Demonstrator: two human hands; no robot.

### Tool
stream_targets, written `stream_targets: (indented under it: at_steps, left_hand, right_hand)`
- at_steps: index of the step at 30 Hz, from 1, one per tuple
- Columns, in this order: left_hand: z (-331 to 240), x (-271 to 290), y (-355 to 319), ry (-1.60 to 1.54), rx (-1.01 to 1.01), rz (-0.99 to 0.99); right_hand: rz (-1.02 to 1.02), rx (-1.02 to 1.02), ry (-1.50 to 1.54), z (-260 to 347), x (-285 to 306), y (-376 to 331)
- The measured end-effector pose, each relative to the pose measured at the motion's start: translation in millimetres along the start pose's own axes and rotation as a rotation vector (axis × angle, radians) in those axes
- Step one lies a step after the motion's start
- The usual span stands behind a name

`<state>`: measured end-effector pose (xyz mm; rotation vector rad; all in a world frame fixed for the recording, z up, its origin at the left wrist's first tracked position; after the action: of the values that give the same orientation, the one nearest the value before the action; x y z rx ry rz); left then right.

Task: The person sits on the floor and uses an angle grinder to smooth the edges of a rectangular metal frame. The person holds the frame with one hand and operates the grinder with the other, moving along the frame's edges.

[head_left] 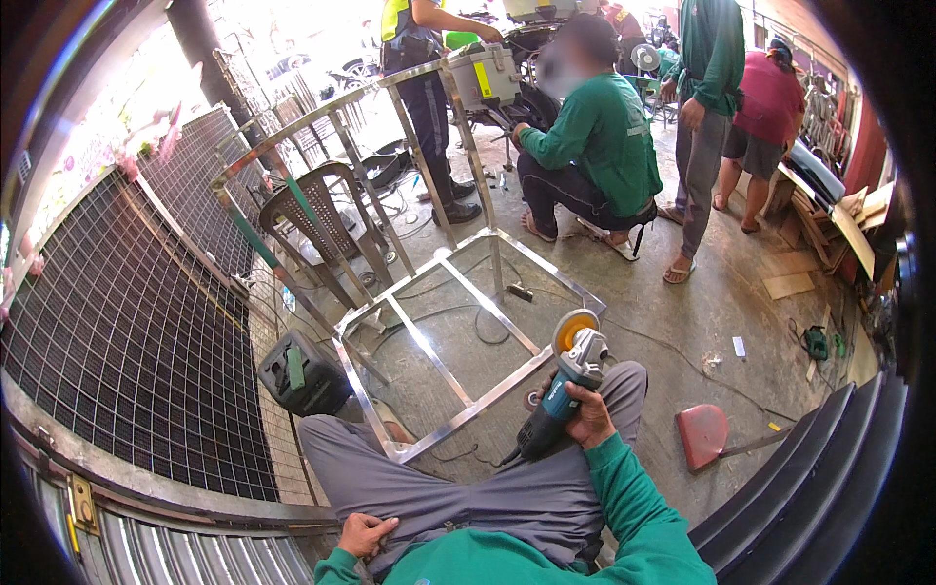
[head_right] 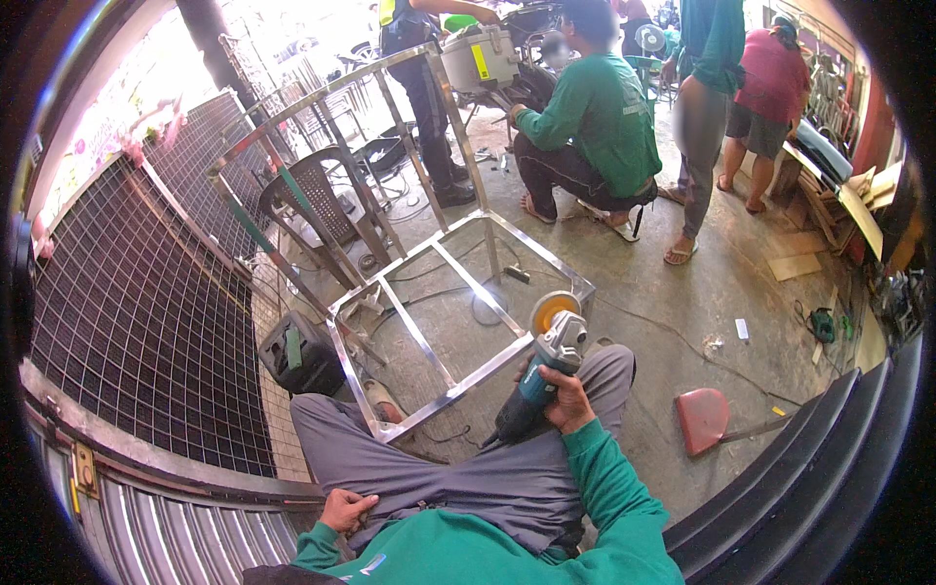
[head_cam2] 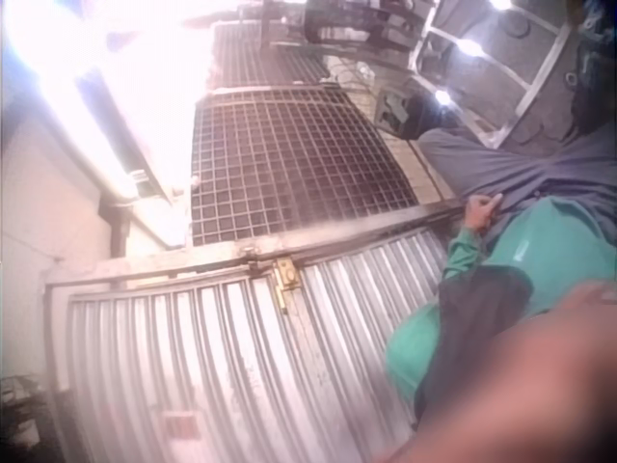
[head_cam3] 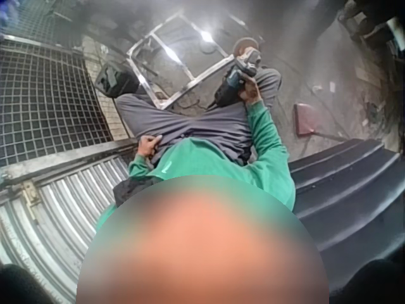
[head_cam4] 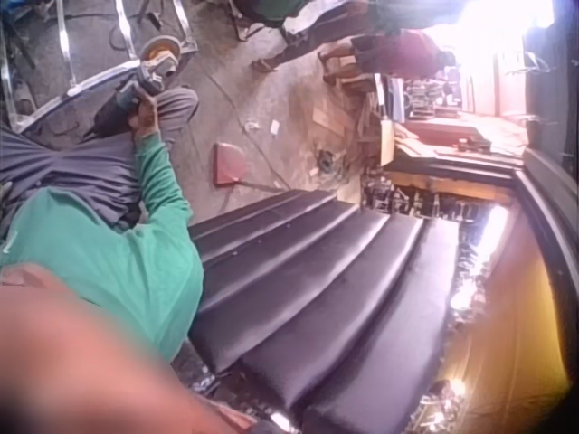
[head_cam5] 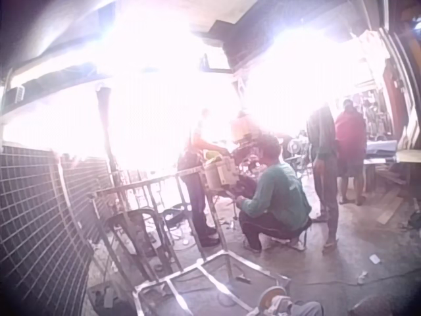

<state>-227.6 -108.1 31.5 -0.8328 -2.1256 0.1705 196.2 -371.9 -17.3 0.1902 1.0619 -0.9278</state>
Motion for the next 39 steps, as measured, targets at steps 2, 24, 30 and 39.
stream_targets:
  at_steps: [2, 24, 30, 39]
  left_hand:
    - [3.1, -0.5, 0.6, 0.009, 0.094, 0.018]
    - [12.3, -3.8, 3.4, -0.045, 0.045, 0.003]
    - [9.4, -3.2, 1.6, -0.036, 0.061, -0.004]
    - [6.0, -2.3, 0.3, -0.007, 0.071, 0.006]
  right_hand:
    - [-0.004, 0.002, -0.003, 0.2, -0.2, -0.3]
    - [-0.029, 0.005, -0.014, 0.5, -1.8, -1.8]
    - [-0.046, 0.005, -0.016, 1.1, -2.4, -2.4]
    - [-0.050, 0.006, -0.020, 0.3, -0.7, -1.3]
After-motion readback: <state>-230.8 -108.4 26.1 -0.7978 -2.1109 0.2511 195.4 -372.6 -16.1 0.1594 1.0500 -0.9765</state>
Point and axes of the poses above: each hand's wrist, its own y-axis towards the middle knuckle, its own x-axis out of the back of the hand, z = x × y, the point moved 1 cm from there along y, towards the middle knuckle, and after that the axes turned 15 degrees about -z, right-handed, at the moved point
